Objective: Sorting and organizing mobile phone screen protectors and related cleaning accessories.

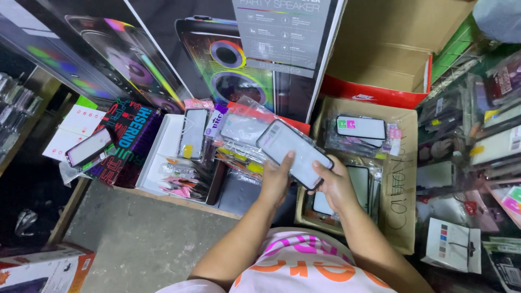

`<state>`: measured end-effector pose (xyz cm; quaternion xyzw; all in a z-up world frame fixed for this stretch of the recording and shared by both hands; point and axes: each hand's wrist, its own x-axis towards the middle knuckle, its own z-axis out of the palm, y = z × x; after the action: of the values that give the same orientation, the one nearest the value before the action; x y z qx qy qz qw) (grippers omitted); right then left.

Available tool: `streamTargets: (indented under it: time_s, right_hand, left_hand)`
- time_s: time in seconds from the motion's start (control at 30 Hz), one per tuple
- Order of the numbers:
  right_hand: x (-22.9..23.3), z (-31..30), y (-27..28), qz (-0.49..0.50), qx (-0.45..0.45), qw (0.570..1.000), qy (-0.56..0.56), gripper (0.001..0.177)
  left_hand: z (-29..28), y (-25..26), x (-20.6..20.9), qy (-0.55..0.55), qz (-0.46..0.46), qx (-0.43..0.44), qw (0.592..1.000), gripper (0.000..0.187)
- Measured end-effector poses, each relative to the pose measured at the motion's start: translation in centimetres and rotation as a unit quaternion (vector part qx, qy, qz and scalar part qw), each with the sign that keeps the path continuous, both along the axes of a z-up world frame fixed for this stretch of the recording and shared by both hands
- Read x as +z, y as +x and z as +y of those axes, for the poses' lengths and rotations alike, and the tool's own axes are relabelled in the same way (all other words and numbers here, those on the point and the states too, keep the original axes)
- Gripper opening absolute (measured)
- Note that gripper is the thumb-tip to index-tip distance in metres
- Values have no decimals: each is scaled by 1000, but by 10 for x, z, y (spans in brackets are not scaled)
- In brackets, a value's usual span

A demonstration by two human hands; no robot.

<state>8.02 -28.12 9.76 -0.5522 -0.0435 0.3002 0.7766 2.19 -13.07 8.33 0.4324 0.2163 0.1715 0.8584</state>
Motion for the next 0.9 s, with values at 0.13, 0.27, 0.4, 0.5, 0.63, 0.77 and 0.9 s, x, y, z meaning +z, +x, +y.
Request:
streamTargets:
  time_s: [0.13,0.27,0.4,0.5,0.63,0.77,0.9]
  right_hand:
    - [14,-2,0,-31,18,996,-87,49]
    - [13,-13,2,-219,89,971,-45,98]
    - [0,-14,3,-294,47,943,-147,94]
    - [-8,-9,5,-314,-12,928,-201,88]
    - [7,-2,7,-336,-26,921,-195,88]
    - [1,1,6,-305,-24,935,-179,85]
    - [16,1,-5,-358,-27,918,-170,74]
  left_hand:
    - [11,-1,10,-45,-41,-11,998,39]
    - [31,-2,23,-65,-47,-1,997,50]
    - [36,-7,27,-89,-9,-49,995,51]
    - [30,-8,16,-118,-46,-78,989,50]
    - [30,-10,-26,-16,4,-145,989,44]
    - [17,-11,10,-122,-47,-179,975,46]
    - [19,-14,29,-111,-18,-185,976,47]
